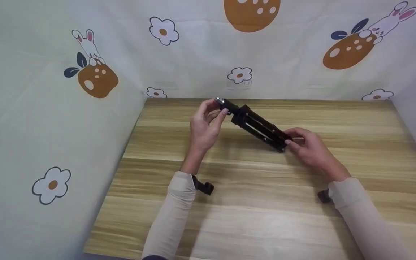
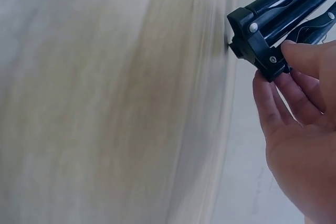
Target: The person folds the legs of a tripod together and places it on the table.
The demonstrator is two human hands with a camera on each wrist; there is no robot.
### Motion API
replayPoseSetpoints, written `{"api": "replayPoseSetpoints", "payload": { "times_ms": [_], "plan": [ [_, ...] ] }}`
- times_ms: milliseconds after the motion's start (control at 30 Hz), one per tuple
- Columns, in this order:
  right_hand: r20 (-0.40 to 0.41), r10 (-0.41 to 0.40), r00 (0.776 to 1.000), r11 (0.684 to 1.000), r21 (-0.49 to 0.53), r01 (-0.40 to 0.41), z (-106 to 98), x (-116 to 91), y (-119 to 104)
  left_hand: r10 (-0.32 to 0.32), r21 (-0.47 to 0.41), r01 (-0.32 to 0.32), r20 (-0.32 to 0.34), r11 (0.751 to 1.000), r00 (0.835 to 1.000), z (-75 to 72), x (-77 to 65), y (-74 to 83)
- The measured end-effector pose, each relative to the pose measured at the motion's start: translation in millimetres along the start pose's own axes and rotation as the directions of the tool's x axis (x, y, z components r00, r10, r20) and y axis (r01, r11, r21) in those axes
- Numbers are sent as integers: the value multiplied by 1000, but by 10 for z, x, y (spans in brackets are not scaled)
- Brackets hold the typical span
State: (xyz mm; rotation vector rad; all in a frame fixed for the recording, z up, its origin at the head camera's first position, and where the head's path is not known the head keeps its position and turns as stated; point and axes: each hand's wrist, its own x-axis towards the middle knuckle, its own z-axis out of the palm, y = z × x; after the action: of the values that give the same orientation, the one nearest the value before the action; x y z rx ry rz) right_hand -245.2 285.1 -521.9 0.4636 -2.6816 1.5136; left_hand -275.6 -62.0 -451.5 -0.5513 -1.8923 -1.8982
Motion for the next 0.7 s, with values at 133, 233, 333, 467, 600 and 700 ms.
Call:
{"api": "replayPoseSetpoints", "payload": {
  "times_ms": [133, 233, 333, 467, 600, 700],
  "plan": [
    [-3, -9, 1000, 1000, -12, 9, -4, -4, 5, -23, -14, 24, 6, 1000, 1000, -88, -51, -100],
    [1, -14, 1000, 1000, -20, 14, -7, -1, -1, -45, -34, 45, 17, 998, 999, -157, -97, -174],
    [6, -24, 1000, 999, -29, 25, -5, 6, -8, -74, -56, 75, 19, 996, 997, -227, -148, -250],
    [5, -31, 1000, 999, -33, 31, -3, 7, -9, -113, -62, 114, 18, 992, 993, -310, -212, -344],
    [-3, -22, 1000, 999, -34, 21, -5, -4, 5, -160, -34, 161, 42, 986, 986, -382, -272, -409],
    [-4, -18, 1000, 999, -40, 18, -5, -14, 16, -205, 1, 205, 56, 979, 977, -431, -320, -448]
  ]
}}
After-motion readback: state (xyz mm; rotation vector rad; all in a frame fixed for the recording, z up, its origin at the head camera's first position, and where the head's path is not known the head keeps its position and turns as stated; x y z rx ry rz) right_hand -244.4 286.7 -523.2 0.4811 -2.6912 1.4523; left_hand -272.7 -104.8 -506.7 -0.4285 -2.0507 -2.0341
